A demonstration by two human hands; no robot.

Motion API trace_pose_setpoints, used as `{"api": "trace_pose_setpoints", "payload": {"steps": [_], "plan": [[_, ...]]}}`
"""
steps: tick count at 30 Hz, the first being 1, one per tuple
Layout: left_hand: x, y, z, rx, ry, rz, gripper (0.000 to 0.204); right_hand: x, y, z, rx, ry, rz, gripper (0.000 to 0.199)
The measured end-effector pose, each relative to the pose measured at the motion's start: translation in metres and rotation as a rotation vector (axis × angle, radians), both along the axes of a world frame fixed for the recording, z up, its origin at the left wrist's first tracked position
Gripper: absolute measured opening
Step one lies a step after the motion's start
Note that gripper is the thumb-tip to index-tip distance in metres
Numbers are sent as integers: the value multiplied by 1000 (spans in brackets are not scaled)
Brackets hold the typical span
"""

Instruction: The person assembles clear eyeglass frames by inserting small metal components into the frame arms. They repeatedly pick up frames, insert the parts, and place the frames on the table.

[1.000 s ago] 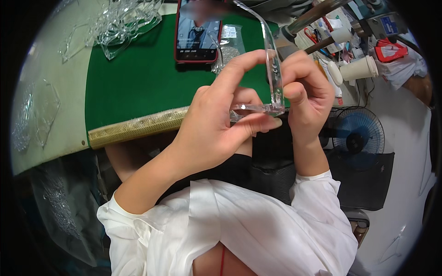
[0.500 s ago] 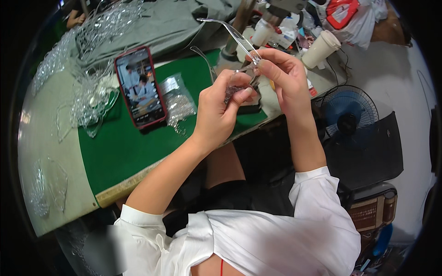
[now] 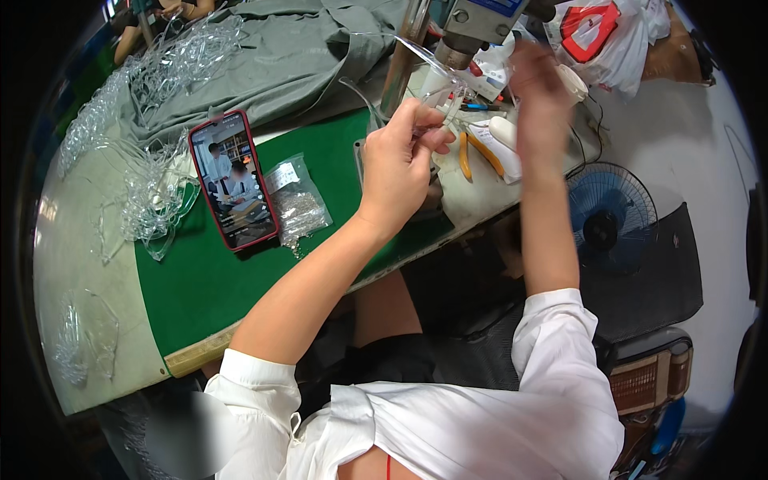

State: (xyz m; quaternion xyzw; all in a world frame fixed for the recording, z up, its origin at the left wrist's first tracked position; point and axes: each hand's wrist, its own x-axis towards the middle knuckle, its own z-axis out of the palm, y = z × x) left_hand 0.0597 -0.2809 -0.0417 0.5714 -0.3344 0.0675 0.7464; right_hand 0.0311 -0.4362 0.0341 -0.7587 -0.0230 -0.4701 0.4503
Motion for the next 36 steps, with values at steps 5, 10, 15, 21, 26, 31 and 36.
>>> {"api": "trace_pose_setpoints", "payload": {"steps": [5,10,15,21,26,31,36], "plan": [[-3,2,2,17,71,-64,4,-10,-15,105,55,-376,648,35],[-3,5,0,14,85,-76,4,-5,10,48,-45,-661,585,21],[2,3,10,58,33,-81,5,-27,-17,94,76,-434,668,22],[-15,86,22,53,151,-278,41,-19,41,39,170,-490,187,28],[-62,218,45,204,107,-347,61,-50,111,-102,-288,528,645,15],[-79,312,46,749,-578,514,32,-53,145,-133,-502,518,562,9],[-86,367,-9,110,31,718,50,-49,157,-133,-513,537,543,7]]}}
